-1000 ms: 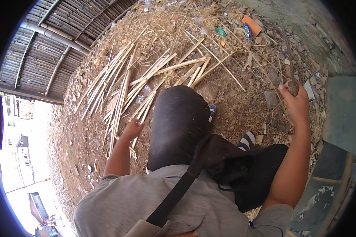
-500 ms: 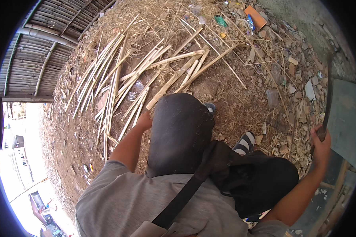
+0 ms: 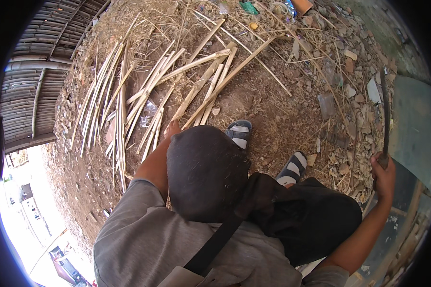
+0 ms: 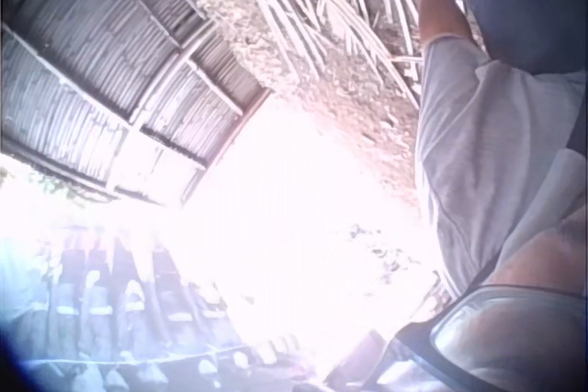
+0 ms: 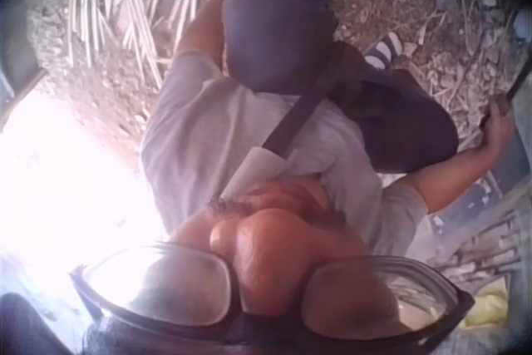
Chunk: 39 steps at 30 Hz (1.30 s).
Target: The person holds a strip of bamboo and uses a large knife to repeatedly shave its surface and edges while sitting on the ground.
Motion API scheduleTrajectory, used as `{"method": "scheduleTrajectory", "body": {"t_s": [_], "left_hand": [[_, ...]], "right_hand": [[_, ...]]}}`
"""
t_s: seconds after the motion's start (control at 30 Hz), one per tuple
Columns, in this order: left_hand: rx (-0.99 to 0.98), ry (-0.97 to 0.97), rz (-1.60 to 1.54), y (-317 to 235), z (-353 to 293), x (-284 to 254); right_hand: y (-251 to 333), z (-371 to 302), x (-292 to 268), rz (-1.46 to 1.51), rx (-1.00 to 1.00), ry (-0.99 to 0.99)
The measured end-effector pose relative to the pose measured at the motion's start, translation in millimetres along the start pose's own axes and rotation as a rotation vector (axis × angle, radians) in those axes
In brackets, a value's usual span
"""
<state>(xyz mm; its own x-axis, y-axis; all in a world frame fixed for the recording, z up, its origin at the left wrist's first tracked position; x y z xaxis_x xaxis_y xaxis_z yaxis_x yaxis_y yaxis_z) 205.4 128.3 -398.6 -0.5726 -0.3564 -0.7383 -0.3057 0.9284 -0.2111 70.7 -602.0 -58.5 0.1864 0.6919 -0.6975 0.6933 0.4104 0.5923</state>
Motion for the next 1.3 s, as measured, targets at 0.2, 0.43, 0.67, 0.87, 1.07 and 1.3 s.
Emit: {"method": "scheduleTrajectory", "body": {"t_s": [0.2, 0.43, 0.67, 0.87, 1.07, 1.3], "left_hand": [[-0.008, -0.100, 0.062, -1.0, -1.4, -8.4], [0.047, -0.081, 0.088, -13.3, -9.6, -20.1], [0.224, -0.332, 0.114, -16.4, -17.5, -8.3], [0.103, -0.087, 0.110, -13.7, -15.0, 9.7], [-0.064, -0.307, -0.008, -10.4, -25.2, -15.0], [-0.144, -0.351, -0.062, 23.7, -30.4, -21.6]], "right_hand": [[11.8, -1.6, 9.1, -0.043, 0.022, 0.039], [10.0, 1.2, 13.2, -0.058, 0.009, 0.036], [19.9, -3.0, 20.2, -0.059, 0.024, 0.041], [19.1, -0.2, 20.6, -0.081, 0.033, 0.043], [14.5, 1.0, 18.4, -0.096, 0.015, 0.030], [15.1, 0.5, 18.7, -0.075, 0.031, 0.043]]}}
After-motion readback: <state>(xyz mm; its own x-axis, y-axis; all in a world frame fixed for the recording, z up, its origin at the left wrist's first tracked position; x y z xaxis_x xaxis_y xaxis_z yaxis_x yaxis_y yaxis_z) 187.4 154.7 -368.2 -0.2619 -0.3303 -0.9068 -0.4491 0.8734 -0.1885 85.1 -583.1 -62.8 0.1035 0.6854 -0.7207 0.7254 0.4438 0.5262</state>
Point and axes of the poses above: each hand's wrist, its own z-axis towards the middle knuckle, its own x-axis out of the palm, y = z × x, the point moved 6 cm from there along z, towards the middle knuckle, and after that the axes turned 9 degrees about x, right-handed, at the moved point
